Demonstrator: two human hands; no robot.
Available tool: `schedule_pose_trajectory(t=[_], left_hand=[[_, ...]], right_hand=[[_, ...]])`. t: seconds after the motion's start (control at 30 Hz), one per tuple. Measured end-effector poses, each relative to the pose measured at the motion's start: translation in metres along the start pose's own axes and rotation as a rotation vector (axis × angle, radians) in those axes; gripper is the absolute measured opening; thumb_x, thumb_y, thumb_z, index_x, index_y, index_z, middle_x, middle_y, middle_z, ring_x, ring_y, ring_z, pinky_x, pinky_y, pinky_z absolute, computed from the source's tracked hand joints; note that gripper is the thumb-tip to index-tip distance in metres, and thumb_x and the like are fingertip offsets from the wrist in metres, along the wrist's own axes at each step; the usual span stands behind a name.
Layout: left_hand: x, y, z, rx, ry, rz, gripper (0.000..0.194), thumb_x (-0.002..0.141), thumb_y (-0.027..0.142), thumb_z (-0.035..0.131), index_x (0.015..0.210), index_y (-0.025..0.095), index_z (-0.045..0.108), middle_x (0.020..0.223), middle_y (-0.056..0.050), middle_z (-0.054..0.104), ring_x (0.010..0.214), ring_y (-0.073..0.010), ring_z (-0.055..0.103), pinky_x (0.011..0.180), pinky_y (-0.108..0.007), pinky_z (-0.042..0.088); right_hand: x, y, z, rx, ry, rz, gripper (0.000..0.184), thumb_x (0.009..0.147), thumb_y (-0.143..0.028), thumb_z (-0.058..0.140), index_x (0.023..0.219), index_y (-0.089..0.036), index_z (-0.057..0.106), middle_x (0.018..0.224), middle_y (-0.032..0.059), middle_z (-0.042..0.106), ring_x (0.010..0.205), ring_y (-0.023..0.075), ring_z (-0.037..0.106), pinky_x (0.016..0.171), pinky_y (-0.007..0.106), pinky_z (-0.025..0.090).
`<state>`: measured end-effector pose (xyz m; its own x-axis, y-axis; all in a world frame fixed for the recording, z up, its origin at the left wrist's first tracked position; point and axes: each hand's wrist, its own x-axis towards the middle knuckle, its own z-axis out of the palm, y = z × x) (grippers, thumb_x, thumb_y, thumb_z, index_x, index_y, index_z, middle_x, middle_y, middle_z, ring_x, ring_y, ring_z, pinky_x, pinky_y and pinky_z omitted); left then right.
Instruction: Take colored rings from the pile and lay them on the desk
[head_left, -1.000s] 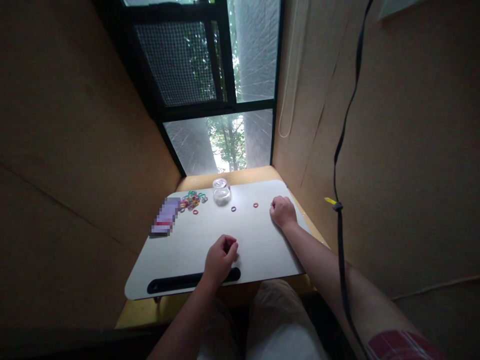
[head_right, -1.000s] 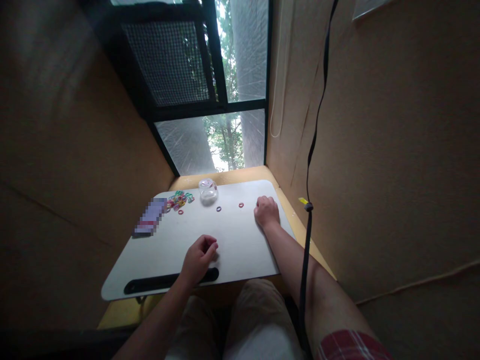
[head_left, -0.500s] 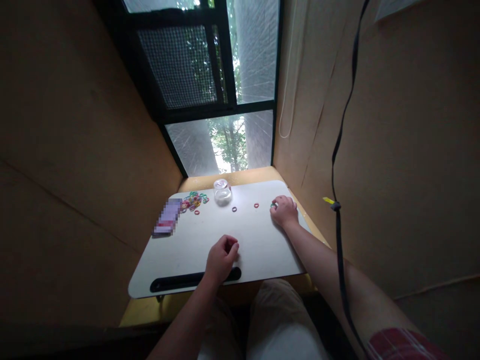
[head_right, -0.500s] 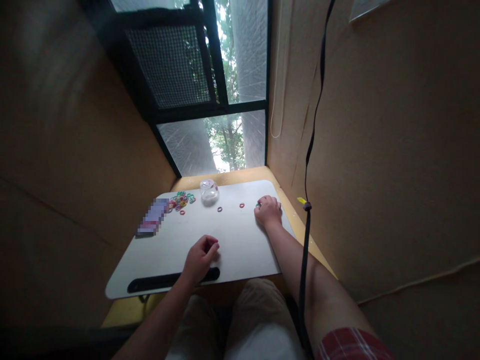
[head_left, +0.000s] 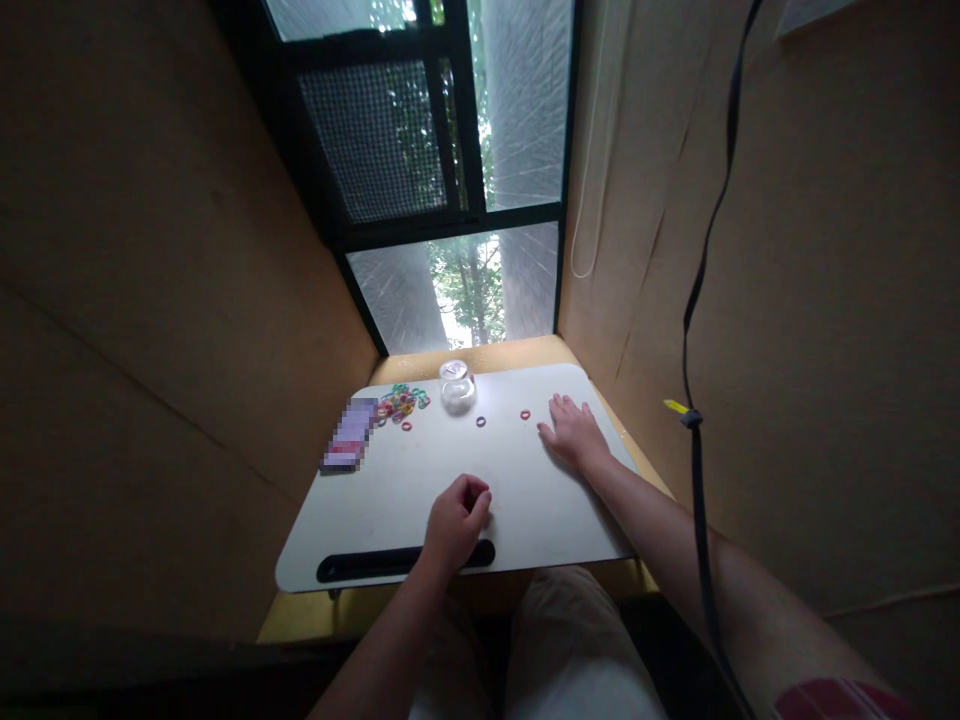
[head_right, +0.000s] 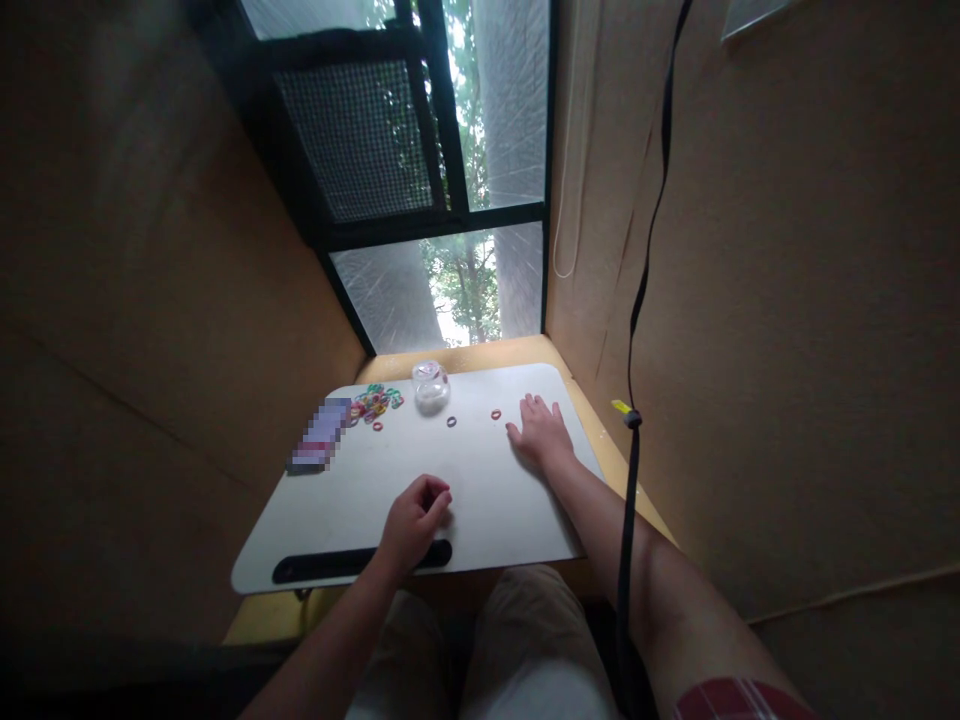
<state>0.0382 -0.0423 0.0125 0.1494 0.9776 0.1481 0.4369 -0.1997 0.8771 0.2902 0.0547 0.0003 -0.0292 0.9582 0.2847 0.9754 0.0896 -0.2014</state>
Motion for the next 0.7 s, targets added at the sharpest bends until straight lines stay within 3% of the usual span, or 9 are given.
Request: schedule_pose_trajectory(t=[0.23,0.4,0.53,0.7], left_hand=[[0.001,-0.001,-0.001,0.024,0.013,0.013,0.02,0.081,0.038,0.052,0.082,0.019,0.059,0.067,0.001,0.061,0.058,-0.0115,0.055,0.056,-0.023,0.04],[0.002,-0.003,0.0,0.037,0.018,0.013,0.018,0.08,0.036,0.053,0.083,0.019,0.059,0.069,0.001,0.062,0.059,-0.0114,0.056,0.057,-0.023,0.041],[0.002,-0.004,0.0,0.037,0.021,0.027,0.017,0.08,0.035,0.053,0.083,0.019,0.06,0.071,0.0,0.063,0.062,-0.012,0.057,0.058,-0.024,0.041],[0.002,-0.003,0.0,0.052,0.043,0.043,0.016,0.08,0.034,0.053,0.082,0.02,0.06,0.068,0.002,0.062,0.061,-0.0115,0.055,0.058,-0.024,0.04]], right_hand=[[0.005,-0.001,0.009,-0.073,-0.08,0.084,0.083,0.086,-0.061,0.03,0.144,-0.003,0.025,0.151,0.0202,0.02,0.139,0.034,0.014,0.109,0.054,0.008],[0.004,0.0,0.009,-0.092,-0.046,0.1,0.078,0.086,-0.061,0.03,0.146,-0.011,0.025,0.153,0.0175,0.014,0.139,0.0372,0.009,0.106,0.059,0.008],[-0.01,-0.008,0.005,-0.108,0.005,0.035,0.071,0.088,-0.056,0.034,0.148,-0.019,0.02,0.155,0.0135,0.01,0.14,0.0359,0.006,0.106,0.059,0.008],[-0.051,-0.041,0.002,-0.097,-0.022,-0.151,0.071,0.088,-0.054,0.037,0.147,-0.018,0.023,0.154,0.0127,0.014,0.14,0.0341,0.007,0.109,0.056,0.009]])
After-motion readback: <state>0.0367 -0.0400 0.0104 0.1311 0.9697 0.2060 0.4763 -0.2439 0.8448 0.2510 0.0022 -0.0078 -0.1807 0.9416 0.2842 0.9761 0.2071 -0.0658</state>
